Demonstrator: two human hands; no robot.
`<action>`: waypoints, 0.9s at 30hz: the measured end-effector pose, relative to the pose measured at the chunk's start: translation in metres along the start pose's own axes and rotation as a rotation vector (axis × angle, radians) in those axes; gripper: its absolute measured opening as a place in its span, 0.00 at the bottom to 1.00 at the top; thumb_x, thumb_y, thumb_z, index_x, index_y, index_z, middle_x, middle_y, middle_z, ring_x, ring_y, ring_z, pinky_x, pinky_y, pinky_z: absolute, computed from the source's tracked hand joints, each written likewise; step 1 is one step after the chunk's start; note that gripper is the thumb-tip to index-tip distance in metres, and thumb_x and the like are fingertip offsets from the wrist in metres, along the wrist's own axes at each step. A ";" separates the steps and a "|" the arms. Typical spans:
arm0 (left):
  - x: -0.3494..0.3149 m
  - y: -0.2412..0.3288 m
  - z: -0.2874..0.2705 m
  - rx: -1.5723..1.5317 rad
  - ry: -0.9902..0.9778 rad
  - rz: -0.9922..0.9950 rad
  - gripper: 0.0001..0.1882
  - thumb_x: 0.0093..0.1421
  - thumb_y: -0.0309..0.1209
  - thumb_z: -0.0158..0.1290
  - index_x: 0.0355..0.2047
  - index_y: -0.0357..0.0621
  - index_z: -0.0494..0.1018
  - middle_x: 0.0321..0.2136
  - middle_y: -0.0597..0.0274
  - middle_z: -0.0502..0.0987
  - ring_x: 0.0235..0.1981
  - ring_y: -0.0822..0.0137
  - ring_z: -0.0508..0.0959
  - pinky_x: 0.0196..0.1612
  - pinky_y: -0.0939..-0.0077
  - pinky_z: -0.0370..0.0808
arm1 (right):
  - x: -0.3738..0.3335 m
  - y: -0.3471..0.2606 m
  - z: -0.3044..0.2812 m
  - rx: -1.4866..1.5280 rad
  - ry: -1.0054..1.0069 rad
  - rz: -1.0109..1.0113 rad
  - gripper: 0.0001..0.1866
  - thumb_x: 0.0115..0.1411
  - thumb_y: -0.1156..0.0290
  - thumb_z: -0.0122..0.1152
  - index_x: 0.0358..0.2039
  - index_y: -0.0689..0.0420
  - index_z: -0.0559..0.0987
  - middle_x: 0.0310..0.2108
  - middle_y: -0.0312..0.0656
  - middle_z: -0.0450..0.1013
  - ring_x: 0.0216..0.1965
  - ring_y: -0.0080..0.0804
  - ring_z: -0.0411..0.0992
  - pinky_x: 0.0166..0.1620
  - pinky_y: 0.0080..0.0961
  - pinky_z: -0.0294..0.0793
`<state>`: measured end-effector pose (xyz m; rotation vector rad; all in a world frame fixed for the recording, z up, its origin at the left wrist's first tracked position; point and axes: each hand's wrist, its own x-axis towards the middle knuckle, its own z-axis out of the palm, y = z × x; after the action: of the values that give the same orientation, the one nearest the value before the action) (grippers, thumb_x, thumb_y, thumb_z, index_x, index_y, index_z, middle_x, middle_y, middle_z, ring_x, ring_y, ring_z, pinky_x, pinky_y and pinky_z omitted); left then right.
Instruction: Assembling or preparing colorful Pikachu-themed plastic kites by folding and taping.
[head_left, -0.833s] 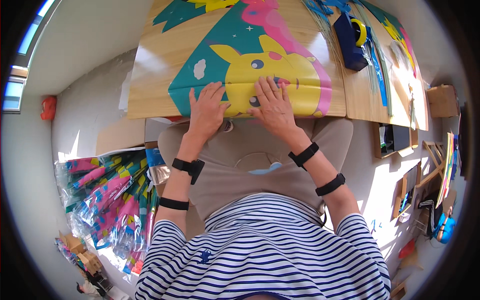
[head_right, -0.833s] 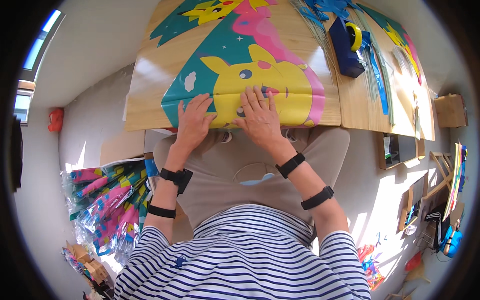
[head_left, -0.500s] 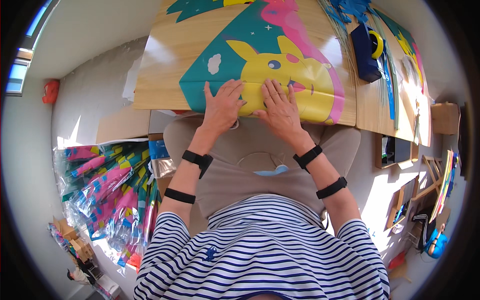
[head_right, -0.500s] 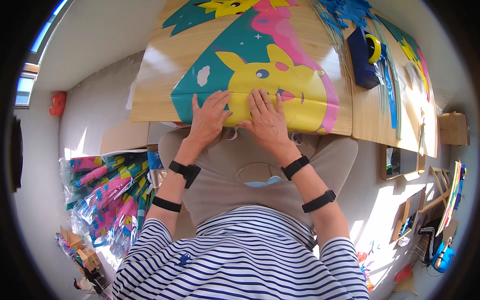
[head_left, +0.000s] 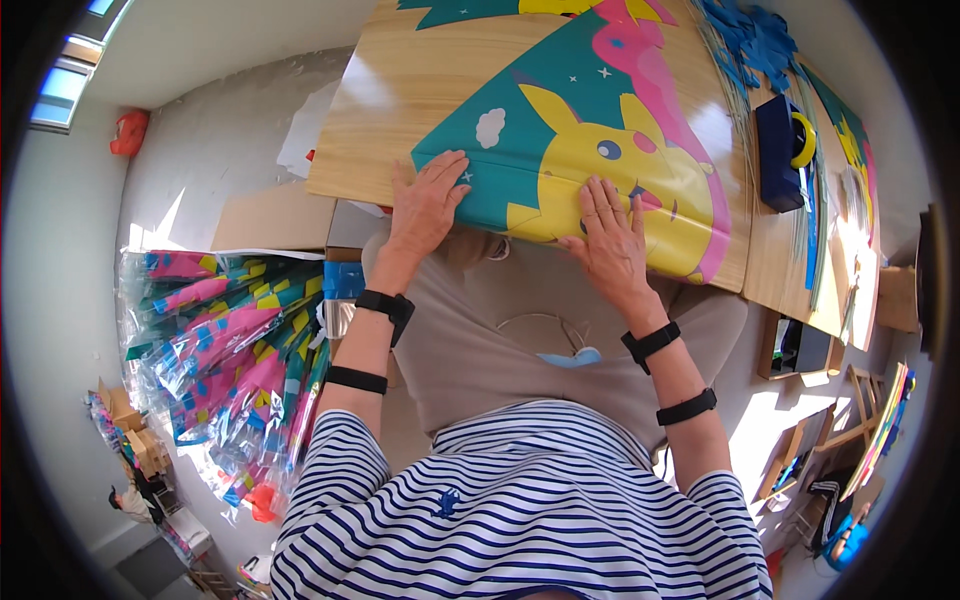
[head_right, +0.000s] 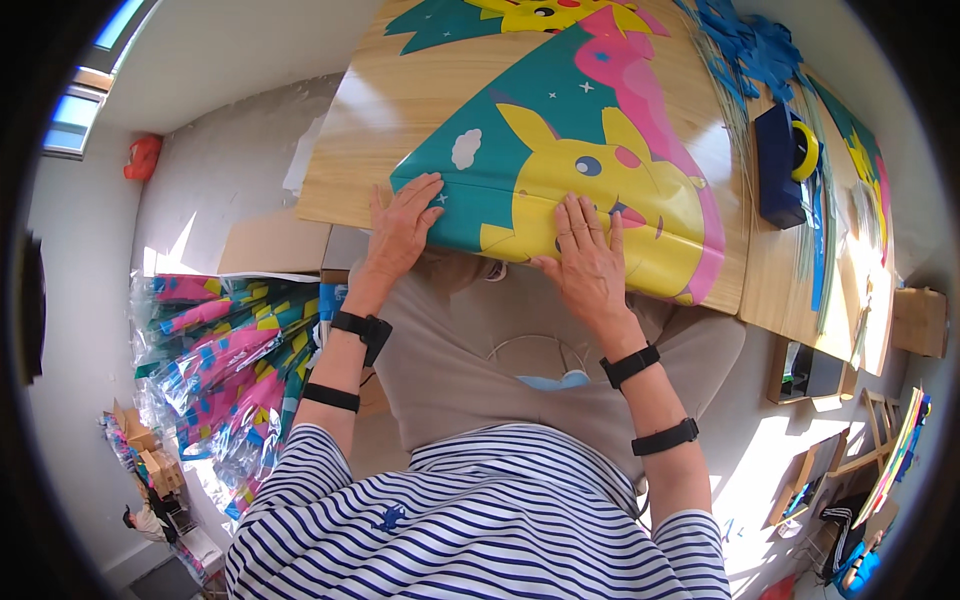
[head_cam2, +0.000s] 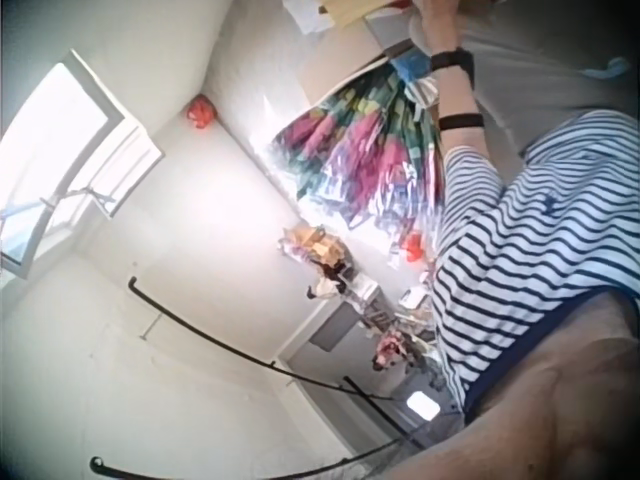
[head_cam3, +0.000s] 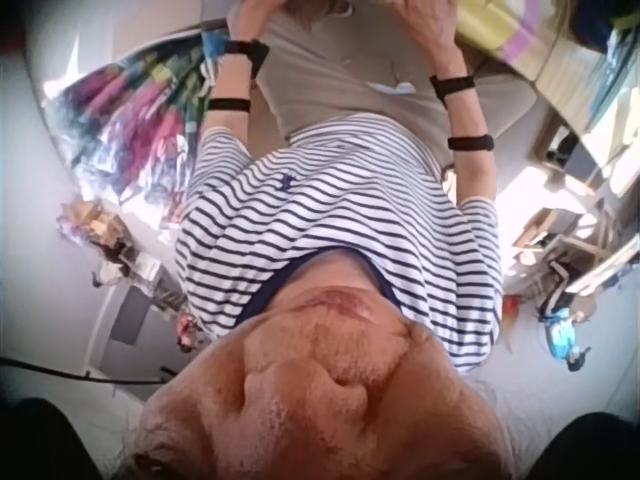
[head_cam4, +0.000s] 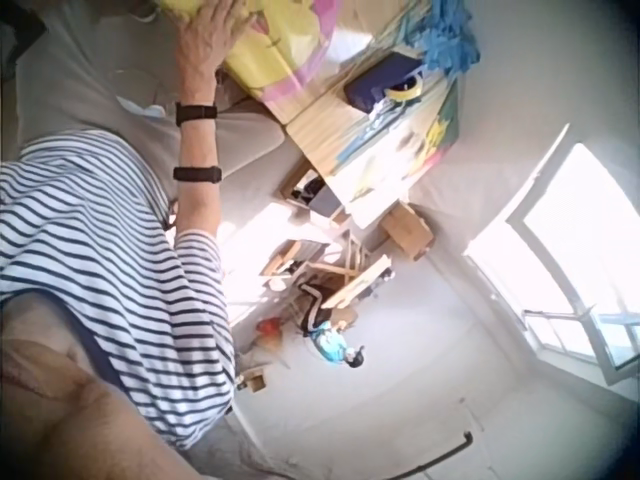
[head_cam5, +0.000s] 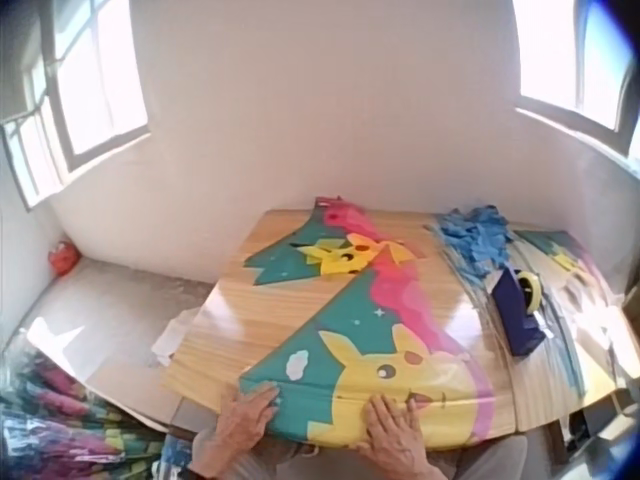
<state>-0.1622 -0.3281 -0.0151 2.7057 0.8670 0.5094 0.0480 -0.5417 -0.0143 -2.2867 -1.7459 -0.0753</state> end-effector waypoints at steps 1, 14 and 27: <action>-0.001 -0.006 -0.001 0.019 0.016 -0.012 0.18 0.66 0.38 0.50 0.56 0.53 0.72 0.58 0.73 0.71 0.59 0.67 0.70 0.65 0.29 0.46 | 0.000 0.000 0.000 -0.002 0.001 -0.004 0.41 0.59 0.48 0.60 0.66 0.60 0.62 0.69 0.44 0.57 0.71 0.40 0.52 0.71 0.52 0.41; -0.005 0.030 -0.014 0.013 0.032 0.046 0.19 0.65 0.36 0.51 0.55 0.45 0.72 0.59 0.62 0.71 0.63 0.58 0.66 0.67 0.36 0.48 | -0.001 0.000 0.006 0.018 0.063 0.011 0.41 0.58 0.47 0.61 0.64 0.60 0.64 0.68 0.44 0.58 0.70 0.40 0.54 0.70 0.52 0.45; 0.003 0.070 0.020 -0.036 -0.108 0.001 0.21 0.63 0.36 0.53 0.57 0.50 0.71 0.62 0.66 0.68 0.66 0.62 0.63 0.66 0.36 0.48 | 0.009 -0.016 0.003 0.086 0.074 0.080 0.40 0.58 0.46 0.61 0.62 0.61 0.67 0.66 0.48 0.61 0.69 0.44 0.55 0.69 0.57 0.44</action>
<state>-0.1162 -0.3840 -0.0086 2.6732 0.8194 0.3720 0.0351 -0.5288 -0.0131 -2.2599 -1.5891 -0.0673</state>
